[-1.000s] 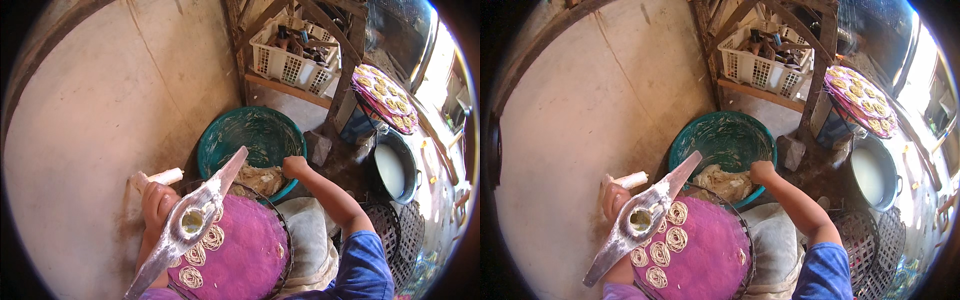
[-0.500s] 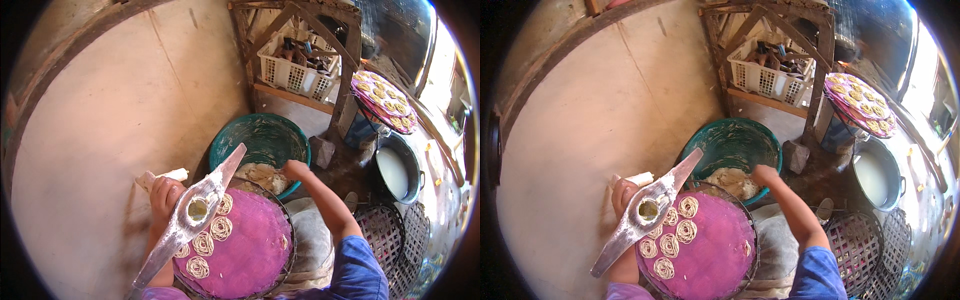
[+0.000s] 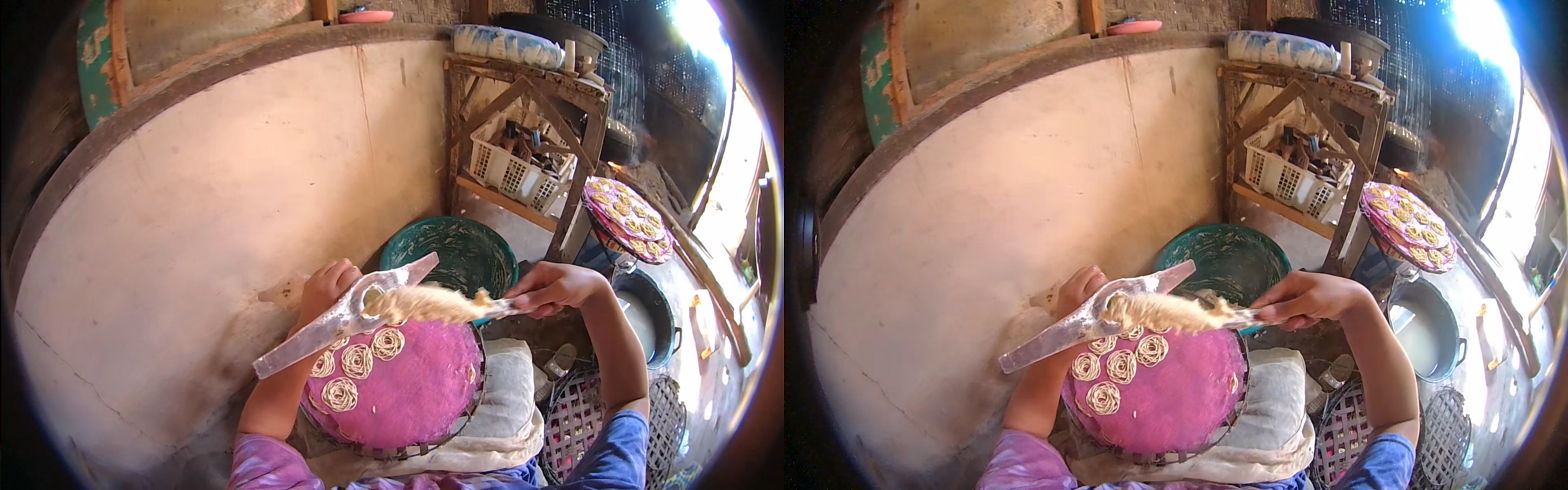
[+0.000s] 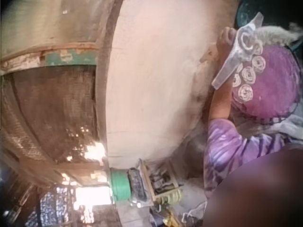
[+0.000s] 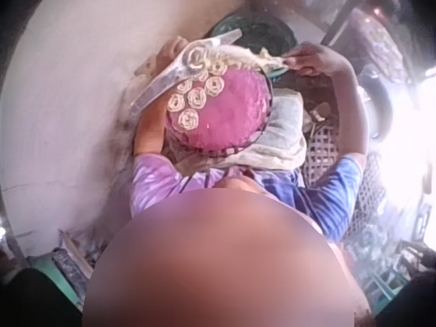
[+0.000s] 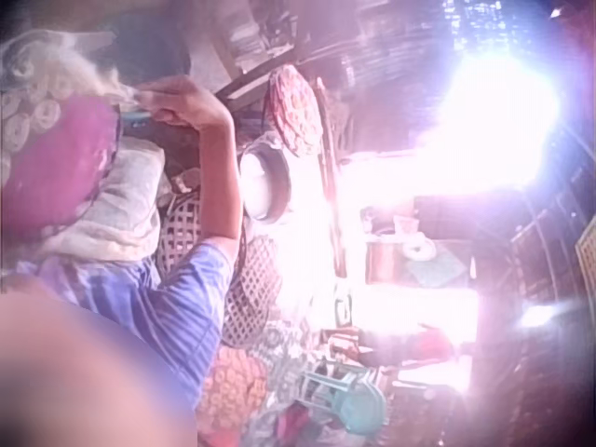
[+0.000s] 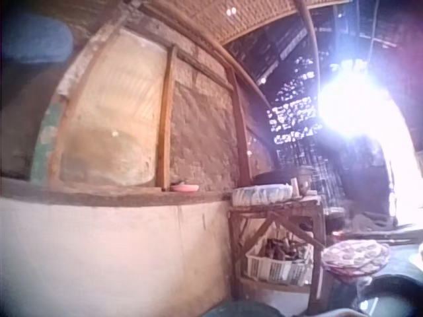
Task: The person uses a wooden extruder to press dough into thin strands, forming spiral-shaped noodles on a pink mat. They repeatedly load dough into the extruder, press it out, and arrange the resulting noodles into neat coils.
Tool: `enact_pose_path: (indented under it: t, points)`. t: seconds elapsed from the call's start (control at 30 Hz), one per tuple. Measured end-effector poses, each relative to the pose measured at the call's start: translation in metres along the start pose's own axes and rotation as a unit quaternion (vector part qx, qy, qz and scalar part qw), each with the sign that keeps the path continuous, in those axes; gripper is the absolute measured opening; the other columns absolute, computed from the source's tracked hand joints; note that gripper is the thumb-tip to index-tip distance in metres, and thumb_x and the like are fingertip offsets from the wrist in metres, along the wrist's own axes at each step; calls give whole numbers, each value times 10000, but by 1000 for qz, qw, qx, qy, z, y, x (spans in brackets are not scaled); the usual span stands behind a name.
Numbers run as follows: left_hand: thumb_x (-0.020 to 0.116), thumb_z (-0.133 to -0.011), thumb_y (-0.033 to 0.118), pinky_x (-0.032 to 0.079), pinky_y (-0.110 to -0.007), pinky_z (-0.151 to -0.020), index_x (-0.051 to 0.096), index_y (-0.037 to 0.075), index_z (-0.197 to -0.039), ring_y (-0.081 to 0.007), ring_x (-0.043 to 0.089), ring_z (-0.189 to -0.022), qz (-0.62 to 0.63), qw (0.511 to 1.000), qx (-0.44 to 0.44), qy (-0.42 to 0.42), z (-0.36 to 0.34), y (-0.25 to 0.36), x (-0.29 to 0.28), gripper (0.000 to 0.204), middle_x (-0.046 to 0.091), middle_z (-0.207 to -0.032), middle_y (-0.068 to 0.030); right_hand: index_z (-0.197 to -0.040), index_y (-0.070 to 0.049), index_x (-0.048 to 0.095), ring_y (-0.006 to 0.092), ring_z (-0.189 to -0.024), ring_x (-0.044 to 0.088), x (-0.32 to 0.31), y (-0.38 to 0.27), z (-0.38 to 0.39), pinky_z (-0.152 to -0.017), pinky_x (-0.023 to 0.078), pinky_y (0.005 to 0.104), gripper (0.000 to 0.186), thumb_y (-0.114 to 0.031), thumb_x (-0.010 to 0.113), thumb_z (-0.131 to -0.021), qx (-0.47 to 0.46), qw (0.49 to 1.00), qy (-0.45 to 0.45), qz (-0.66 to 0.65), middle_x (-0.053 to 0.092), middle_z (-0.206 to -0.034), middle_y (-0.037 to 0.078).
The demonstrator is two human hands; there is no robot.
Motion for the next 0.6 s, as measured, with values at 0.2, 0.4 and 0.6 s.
enact_pose_path:
  t: [0.2,0.4,0.6]
  points:
    - [721,-662,254,480,-389,-577,541,91,-772,-262,576,-677,-23,999,-33,-22,-6,35,-31,266,505,-722,-78,-1164,-67,635,128,-606,597,77,-105,5,-523,440,298,341,-218,588,-862,-191,687,272,646,558,-664,-8]
    - [775,-690,340,499,-423,-619,587,95,-831,-316,605,-686,53,995,-76,-28,19,15,-57,340,578,-753,-98,-1200,-145,618,75,-574,453,176,-123,20,-505,361,239,381,-220,567,-830,-258,422,358,792,419,-702,-53]
    - [732,-733,129,510,-369,-724,663,80,-890,-253,634,-785,6,991,-114,74,20,-6,-83,178,665,-877,-86,-1244,-161,596,230,-729,620,115,-120,47,-609,504,371,417,-66,616,-839,-223,741,440,455,527,-767,107]
Point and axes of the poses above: each hand's wrist, its own z-axis away from the middle knuckle, its own x-axis out of the palm, y = z × x, the point moved 9 cm from there along -z, towards the middle knuckle
